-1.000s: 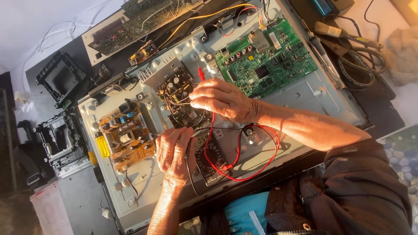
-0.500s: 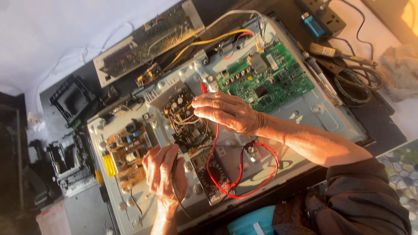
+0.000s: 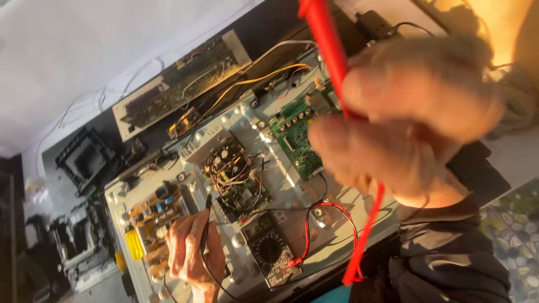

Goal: The person uses a multimeter to test various points on the internal circuit boards of a disassembled television. They move the multimeter probes across different components and wires, checking readings on the device's display. Later, they use a flashlight to inspect the internal components more closely.

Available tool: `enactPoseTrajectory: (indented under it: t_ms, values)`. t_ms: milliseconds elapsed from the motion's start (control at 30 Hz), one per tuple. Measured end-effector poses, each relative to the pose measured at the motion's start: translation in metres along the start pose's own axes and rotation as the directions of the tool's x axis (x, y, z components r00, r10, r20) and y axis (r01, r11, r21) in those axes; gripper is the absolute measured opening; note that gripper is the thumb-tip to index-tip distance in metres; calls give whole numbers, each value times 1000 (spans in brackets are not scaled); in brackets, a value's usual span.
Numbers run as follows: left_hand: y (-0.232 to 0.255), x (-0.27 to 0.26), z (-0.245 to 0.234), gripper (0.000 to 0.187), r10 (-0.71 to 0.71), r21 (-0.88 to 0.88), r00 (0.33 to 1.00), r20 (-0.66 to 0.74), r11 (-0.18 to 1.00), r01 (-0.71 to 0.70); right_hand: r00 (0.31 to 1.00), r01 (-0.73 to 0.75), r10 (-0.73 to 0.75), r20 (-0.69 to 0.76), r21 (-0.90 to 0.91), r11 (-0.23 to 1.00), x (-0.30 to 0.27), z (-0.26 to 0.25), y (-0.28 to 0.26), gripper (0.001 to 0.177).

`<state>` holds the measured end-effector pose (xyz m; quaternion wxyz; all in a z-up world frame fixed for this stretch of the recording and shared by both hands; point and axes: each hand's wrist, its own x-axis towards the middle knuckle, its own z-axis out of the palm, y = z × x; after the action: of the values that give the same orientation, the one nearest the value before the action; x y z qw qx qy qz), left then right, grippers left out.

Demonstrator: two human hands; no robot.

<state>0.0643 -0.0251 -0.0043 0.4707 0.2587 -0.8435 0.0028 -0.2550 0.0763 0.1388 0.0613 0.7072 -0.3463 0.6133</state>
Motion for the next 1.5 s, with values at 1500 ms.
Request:
enactPoseTrajectory:
  t_ms: [1500]
  values:
    - [-24, -12, 22, 10, 44, 19, 998, -39, 999, -44, 872, 363, -480, -94, -532, 765, 3, 3, 78, 31]
